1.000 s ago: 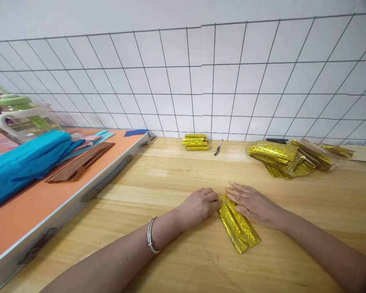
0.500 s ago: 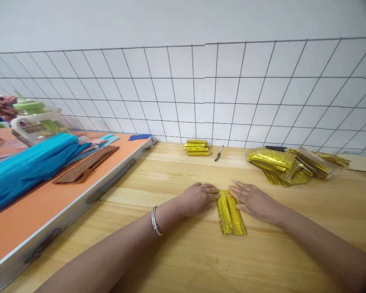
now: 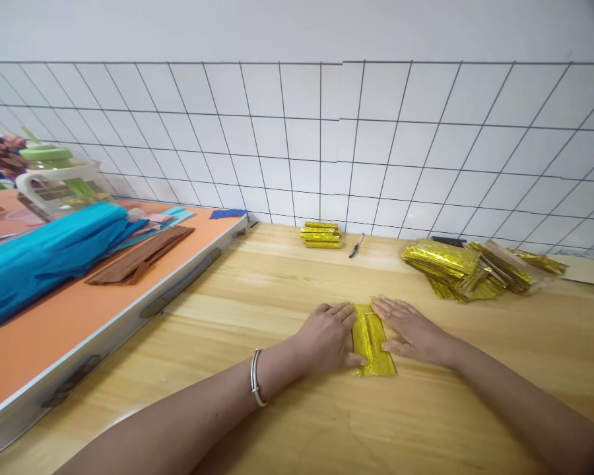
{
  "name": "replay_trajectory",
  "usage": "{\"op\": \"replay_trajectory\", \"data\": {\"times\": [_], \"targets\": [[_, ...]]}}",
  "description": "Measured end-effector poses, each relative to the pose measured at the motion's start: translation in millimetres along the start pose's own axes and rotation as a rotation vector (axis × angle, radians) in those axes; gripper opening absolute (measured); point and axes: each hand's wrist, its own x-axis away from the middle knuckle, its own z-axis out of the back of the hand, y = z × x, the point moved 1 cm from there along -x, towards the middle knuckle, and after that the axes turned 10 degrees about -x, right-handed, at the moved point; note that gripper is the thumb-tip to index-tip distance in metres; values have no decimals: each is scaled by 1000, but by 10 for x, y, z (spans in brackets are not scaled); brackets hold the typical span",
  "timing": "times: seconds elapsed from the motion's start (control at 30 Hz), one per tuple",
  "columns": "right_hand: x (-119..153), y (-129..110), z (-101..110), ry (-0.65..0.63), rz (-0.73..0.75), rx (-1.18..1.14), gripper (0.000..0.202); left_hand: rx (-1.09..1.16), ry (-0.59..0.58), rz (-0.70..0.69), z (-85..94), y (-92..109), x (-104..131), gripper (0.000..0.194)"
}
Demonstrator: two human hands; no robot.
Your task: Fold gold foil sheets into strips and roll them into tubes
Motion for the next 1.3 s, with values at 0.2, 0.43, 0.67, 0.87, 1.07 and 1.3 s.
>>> {"op": "replay_trajectory", "data": {"times": [0.2,0.43,0.67,0.87,1.07,1.3], "targets": [[-6,-25,36,-67,-11,-28,93,-12,-62,-15,-2,28,46,95],[-42,11,47,-187,-96,3,111,14,-109,-47,-35,51,84,111],[-58,50,52,-178,-96,-1,110,102,-163,-42,-84,-66,63,84],[-72,91,20,-176,-103,-25,110,110,-114,69,-144,57,60,83],[-81,117,-20,-154,-90,-6,109,70,-157,29,-155,78,76,111],[68,-36,-14,-36,-47,-1,99,31,-105,22,-145,81,99,111]]}}
